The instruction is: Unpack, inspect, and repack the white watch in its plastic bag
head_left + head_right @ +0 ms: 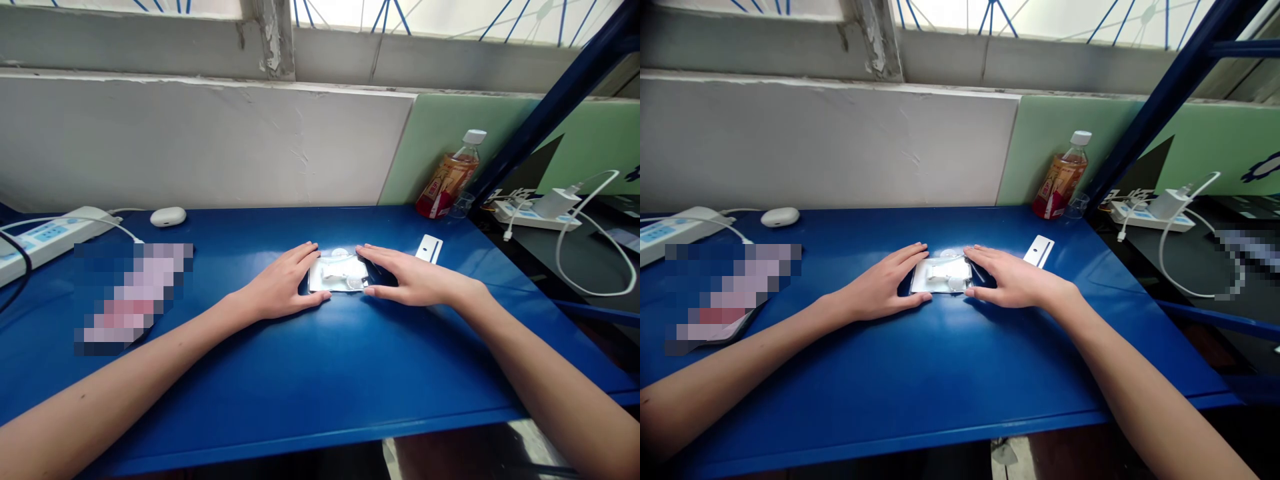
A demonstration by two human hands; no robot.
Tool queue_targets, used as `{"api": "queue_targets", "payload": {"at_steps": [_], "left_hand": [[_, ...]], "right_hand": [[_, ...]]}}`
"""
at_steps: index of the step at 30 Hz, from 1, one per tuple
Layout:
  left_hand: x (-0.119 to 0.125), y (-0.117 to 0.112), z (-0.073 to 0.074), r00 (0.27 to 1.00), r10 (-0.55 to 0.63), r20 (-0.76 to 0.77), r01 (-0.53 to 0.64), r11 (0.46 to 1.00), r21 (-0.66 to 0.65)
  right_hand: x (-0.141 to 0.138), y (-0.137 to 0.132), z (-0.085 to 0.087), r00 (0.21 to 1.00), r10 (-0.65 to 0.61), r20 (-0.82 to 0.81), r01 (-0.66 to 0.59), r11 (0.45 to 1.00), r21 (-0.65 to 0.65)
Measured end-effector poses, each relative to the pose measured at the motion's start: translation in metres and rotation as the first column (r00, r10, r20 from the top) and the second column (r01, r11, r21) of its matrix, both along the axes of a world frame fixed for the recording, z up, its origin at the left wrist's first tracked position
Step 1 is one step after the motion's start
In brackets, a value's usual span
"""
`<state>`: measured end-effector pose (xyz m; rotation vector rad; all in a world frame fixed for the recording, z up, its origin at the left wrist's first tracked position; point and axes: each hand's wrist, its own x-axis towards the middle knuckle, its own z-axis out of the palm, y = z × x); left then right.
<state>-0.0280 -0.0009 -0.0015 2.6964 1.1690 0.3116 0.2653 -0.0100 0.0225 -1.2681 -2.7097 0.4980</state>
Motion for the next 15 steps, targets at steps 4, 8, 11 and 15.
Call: {"api": "queue_targets", "payload": {"at_steps": [4, 8, 11, 15], "left_hand": [[-0.0011, 0.0003, 0.0003, 0.998, -0.047, 0.052, 0.046, 0.999, 0.008], [-0.0019, -0.0001, 0.0005, 0.991, -0.105, 0.085, 0.103, 0.994, 0.025], [-0.0012, -0.0001, 0.0004, 0.993, -0.106, 0.06, 0.105, 0.994, 0.02], [0.0001, 0.0006, 0.0009, 0.992, -0.109, 0.056, 0.109, 0.994, 0.011]], "right_hand": [[-0.0006, -0.0003, -0.0006, 1.0, 0.004, -0.023, -0.004, 1.0, 0.008], [-0.0022, -0.0013, -0.0002, 1.0, 0.002, -0.007, -0.002, 1.0, 0.021], [-0.0043, -0.0026, 0.0011, 0.999, 0.023, -0.025, -0.021, 0.997, 0.08], [-0.0078, -0.0029, 0.0025, 0.983, 0.153, -0.099, -0.128, 0.965, 0.227]]}}
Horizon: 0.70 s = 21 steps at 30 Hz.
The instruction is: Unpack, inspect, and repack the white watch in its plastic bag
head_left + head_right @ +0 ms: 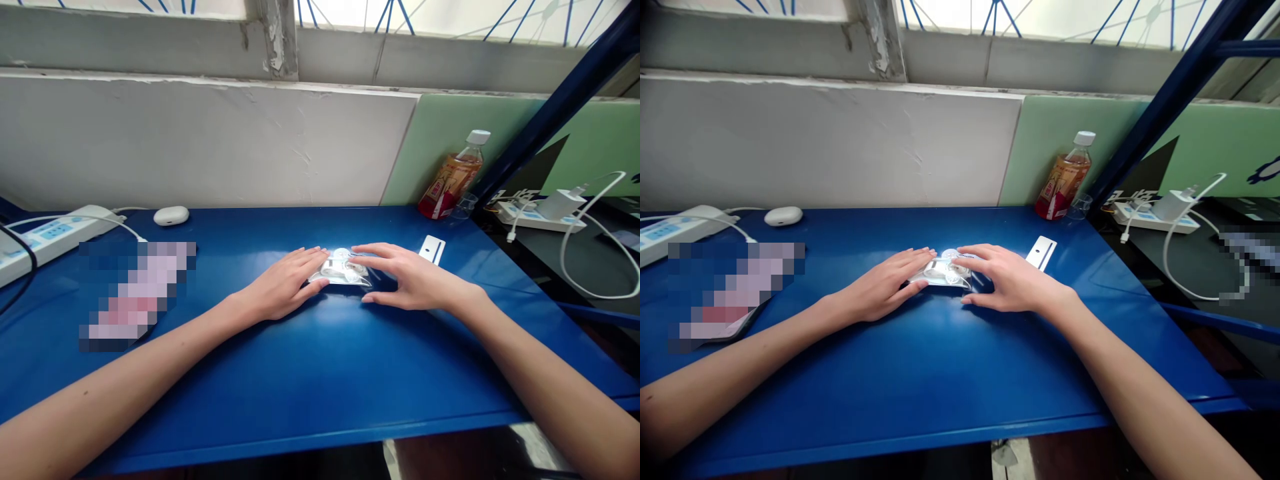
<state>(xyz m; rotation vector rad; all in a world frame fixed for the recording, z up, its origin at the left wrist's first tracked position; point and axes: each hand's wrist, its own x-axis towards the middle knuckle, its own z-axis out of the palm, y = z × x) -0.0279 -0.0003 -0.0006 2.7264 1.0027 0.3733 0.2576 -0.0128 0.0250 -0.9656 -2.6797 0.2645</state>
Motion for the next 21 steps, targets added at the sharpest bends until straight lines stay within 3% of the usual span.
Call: {"api": "queue_targets", "payload": {"at_steps": [6, 15, 18, 21], "left_hand": [[-0.003, -0.002, 0.001, 0.991, -0.003, 0.134, -0.002, 0.999, 0.036], [-0.002, -0.009, 0.001, 0.934, -0.011, 0.358, -0.054, 0.984, 0.171], [0.0, -0.008, 0.001, 0.94, -0.05, 0.339, -0.019, 0.98, 0.197], [0.0, -0.006, 0.0, 0.955, -0.086, 0.283, 0.035, 0.983, 0.183]], "right_hand": [[-0.005, -0.001, 0.0, 0.985, 0.076, -0.158, -0.055, 0.99, 0.132], [-0.008, -0.003, -0.003, 0.898, -0.192, -0.396, 0.175, 0.981, -0.079], [-0.009, 0.001, -0.007, 0.893, -0.233, -0.385, 0.192, 0.971, -0.143], [-0.01, 0.006, -0.013, 0.914, -0.217, -0.343, 0.185, 0.975, -0.124]]}}
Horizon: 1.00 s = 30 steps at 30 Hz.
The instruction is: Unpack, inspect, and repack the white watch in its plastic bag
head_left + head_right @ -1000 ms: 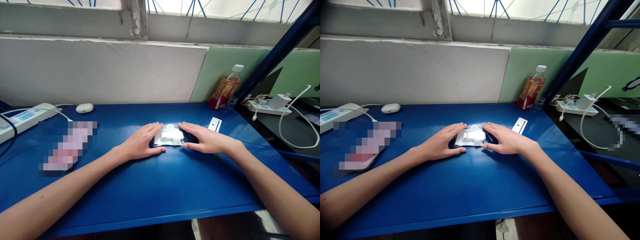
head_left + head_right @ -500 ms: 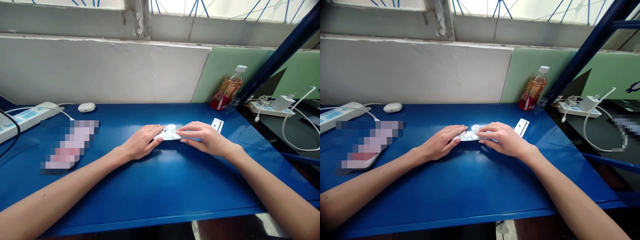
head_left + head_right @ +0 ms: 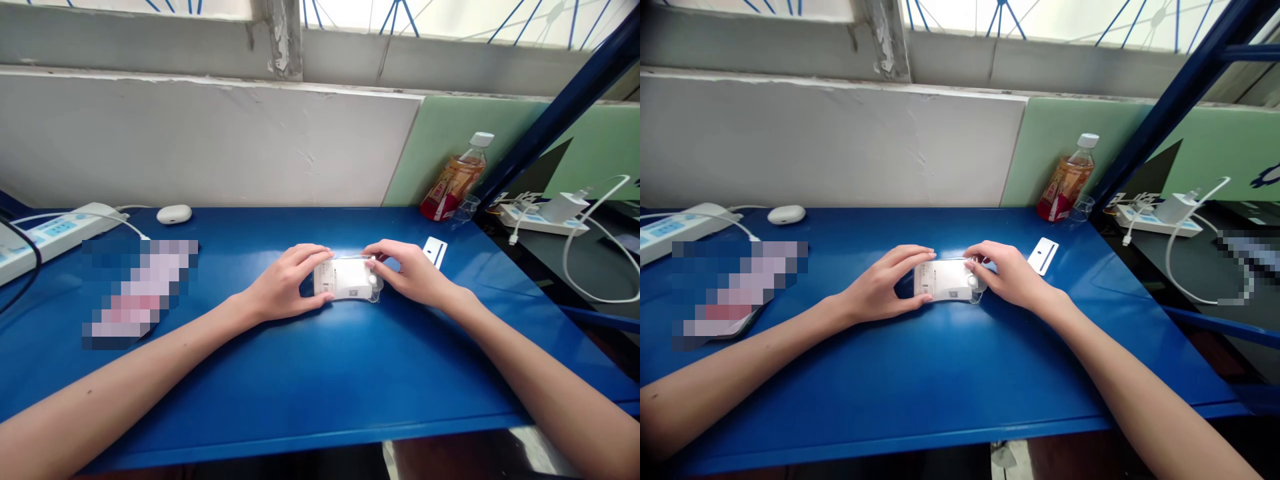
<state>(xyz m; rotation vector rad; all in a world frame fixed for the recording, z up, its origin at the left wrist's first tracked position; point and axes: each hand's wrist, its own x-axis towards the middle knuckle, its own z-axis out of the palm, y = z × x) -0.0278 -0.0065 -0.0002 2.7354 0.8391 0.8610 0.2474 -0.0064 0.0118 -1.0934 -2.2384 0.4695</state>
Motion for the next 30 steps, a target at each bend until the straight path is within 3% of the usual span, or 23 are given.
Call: {"api": "queue_targets", "payload": {"at_steps": [5, 12, 20, 30], "left_hand": [[0.001, 0.003, -0.001, 0.996, -0.019, -0.089, 0.012, 0.997, -0.072], [0.002, 0.003, 0.001, 0.992, 0.002, -0.128, -0.014, 0.996, -0.093], [0.002, 0.003, 0.002, 0.991, 0.008, -0.136, -0.027, 0.99, -0.141], [0.001, 0.005, 0.001, 0.974, 0.008, -0.224, -0.052, 0.98, -0.19]], "right_hand": [[0.003, 0.005, -0.007, 0.983, 0.013, 0.185, -0.019, 0.999, 0.035], [0.014, -0.002, 0.008, 0.935, 0.144, 0.325, -0.141, 0.989, -0.034], [0.009, -0.007, 0.01, 0.917, 0.229, 0.327, -0.224, 0.973, -0.056], [0.008, -0.01, 0.013, 0.912, 0.223, 0.345, -0.198, 0.974, -0.105]]}}
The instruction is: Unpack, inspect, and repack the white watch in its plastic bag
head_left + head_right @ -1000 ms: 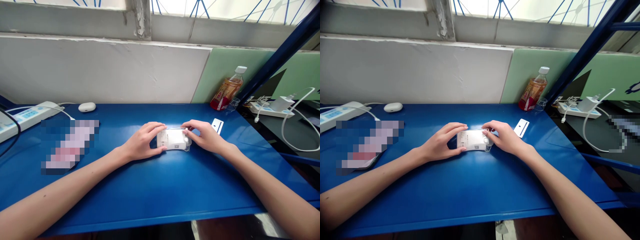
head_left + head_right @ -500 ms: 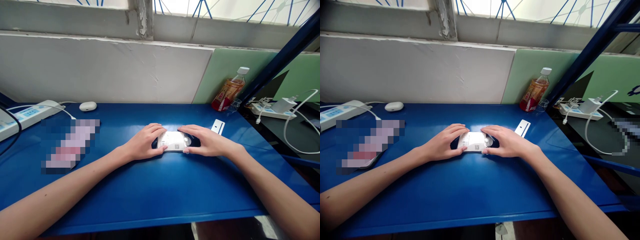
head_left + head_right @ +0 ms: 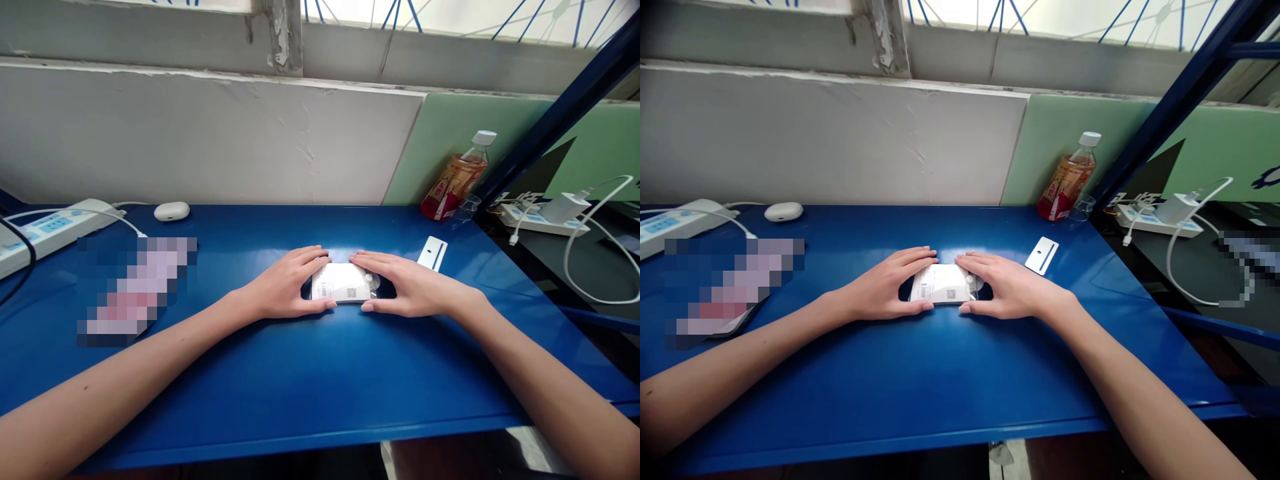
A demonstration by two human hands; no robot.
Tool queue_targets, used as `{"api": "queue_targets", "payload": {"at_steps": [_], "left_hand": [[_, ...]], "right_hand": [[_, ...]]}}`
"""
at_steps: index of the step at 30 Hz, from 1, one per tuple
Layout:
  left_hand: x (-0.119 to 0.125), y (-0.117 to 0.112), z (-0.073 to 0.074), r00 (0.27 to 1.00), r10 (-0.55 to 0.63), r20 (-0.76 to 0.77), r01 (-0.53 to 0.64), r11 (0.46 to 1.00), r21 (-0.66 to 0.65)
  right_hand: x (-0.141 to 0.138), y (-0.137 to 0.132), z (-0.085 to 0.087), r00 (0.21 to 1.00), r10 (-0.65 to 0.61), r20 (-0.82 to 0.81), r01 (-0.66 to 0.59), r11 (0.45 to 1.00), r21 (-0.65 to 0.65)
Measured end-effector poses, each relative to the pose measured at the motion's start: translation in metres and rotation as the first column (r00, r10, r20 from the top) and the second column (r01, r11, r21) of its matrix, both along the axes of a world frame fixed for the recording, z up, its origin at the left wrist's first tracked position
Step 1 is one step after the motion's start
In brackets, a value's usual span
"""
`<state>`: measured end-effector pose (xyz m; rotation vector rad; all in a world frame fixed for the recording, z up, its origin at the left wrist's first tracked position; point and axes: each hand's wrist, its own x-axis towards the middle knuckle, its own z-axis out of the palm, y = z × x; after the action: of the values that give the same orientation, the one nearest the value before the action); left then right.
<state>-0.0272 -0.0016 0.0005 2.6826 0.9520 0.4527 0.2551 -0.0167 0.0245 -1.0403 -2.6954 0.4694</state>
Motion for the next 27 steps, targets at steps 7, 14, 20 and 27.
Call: {"api": "queue_targets", "payload": {"at_steps": [7, 14, 20, 27], "left_hand": [[0.001, 0.0, -0.001, 0.998, 0.028, -0.065, -0.026, 0.999, 0.033], [0.001, -0.001, 0.0, 0.997, 0.035, -0.073, -0.032, 0.999, 0.043], [0.0, -0.002, 0.001, 0.997, 0.016, -0.081, -0.012, 0.999, 0.052], [0.001, -0.002, 0.001, 0.996, 0.004, -0.092, -0.001, 0.999, 0.04]], "right_hand": [[0.005, 0.002, -0.001, 0.999, -0.033, 0.028, 0.032, 0.999, 0.04], [0.0, -0.002, 0.0, 0.995, -0.025, 0.096, 0.02, 0.998, 0.053], [-0.005, -0.008, 0.0, 0.99, -0.018, 0.139, 0.008, 0.997, 0.074], [-0.005, -0.007, -0.001, 0.989, -0.024, 0.144, 0.012, 0.996, 0.086]]}}
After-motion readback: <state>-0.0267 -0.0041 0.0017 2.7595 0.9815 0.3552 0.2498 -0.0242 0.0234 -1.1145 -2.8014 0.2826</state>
